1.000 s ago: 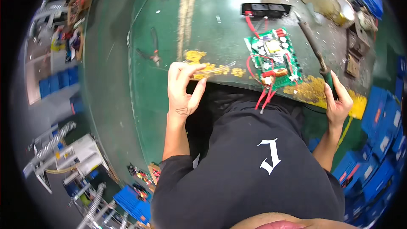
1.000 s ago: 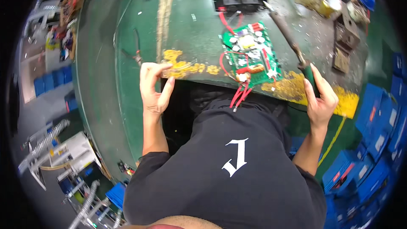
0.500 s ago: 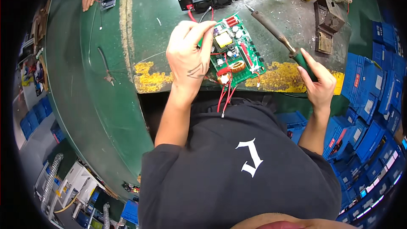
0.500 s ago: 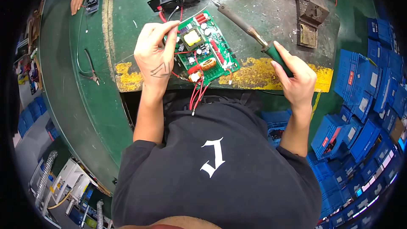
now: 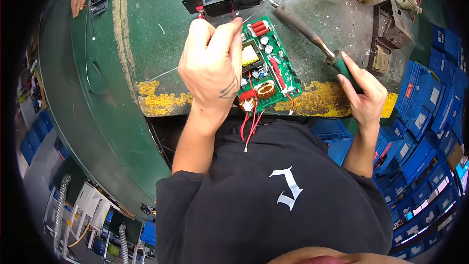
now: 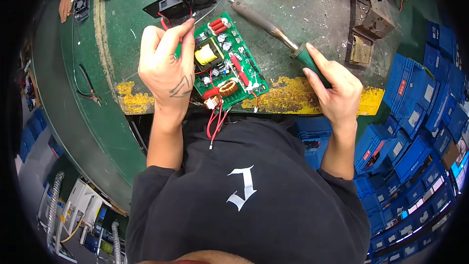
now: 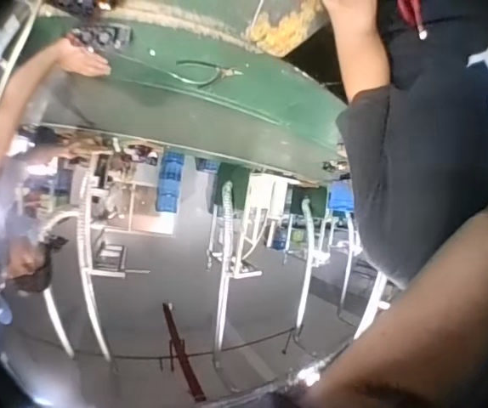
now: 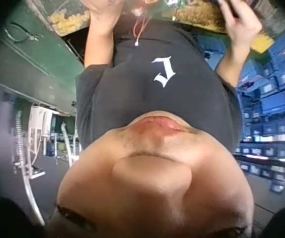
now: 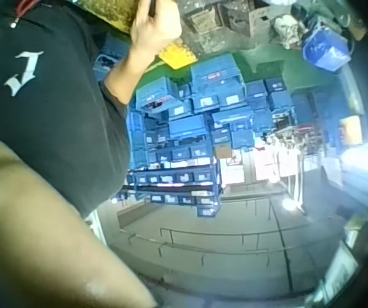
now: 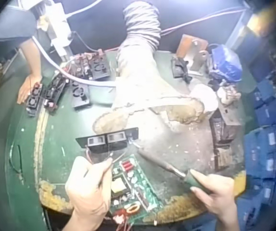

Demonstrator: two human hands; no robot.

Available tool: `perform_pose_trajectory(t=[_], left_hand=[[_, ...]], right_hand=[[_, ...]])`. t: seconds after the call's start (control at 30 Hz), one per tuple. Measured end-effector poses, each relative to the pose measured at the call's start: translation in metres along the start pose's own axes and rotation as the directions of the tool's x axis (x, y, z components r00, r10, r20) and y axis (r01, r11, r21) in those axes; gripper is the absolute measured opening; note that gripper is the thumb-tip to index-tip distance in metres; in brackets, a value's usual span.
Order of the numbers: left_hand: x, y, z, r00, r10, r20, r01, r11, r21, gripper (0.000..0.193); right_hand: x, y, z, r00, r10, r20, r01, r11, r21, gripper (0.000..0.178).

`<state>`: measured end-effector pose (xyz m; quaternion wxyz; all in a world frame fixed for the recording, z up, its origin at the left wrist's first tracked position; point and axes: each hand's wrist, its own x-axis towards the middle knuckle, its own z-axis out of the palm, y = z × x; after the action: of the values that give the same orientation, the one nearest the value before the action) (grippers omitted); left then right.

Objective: Soldering wires and electronic components onto circuit boards and attaching cooling fans.

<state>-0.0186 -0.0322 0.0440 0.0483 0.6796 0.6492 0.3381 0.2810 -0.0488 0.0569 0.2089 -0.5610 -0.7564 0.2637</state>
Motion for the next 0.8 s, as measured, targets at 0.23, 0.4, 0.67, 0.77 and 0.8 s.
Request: perform_pose_trajectory(t=[0.23, 0.4, 0.67, 0.77, 0.8], left_hand=[[0.0000, 0.0010, 0.0006, 0.999, -0.038, -0.004, 0.038, 0.999, -0.005, 0.021], [0.0004, 0.0012, 0.0016, 1.000, -0.014, 0.005, 0.014, 1.000, -0.001, 0.021], [-0.0002, 0.0023, 0.0021, 1.000, -0.018, 0.013, 0.018, 1.000, -0.001, 0.020], [0.0000, 0.0016, 0.0024, 1.000, -0.008, 0.010, 0.008, 1.000, 0.009, 0.020], [0.0000, 0.0014, 0.0024, 1.000, -0.017, 0.014, 0.017, 1.000, 0.011, 0.020]], right_hand=[[0.0046, 0.0026, 0.0051, 1.000, -0.014, -0.011, 0.014, 1.000, 0.019, 0.047], [0.0061, 0.0046, 0.0072, 0.999, -0.039, -0.031, 0.040, 0.999, 0.028, 0.047], [0.0054, 0.0045, 0.0059, 0.998, -0.049, -0.027, 0.050, 0.999, 0.018, 0.048], [0.0041, 0.0026, 0.0034, 1.000, -0.019, 0.000, 0.019, 1.000, 0.010, 0.047], [0.0037, 0.0019, 0.0027, 1.000, 0.013, 0.022, -0.013, 1.000, 0.010, 0.047]])
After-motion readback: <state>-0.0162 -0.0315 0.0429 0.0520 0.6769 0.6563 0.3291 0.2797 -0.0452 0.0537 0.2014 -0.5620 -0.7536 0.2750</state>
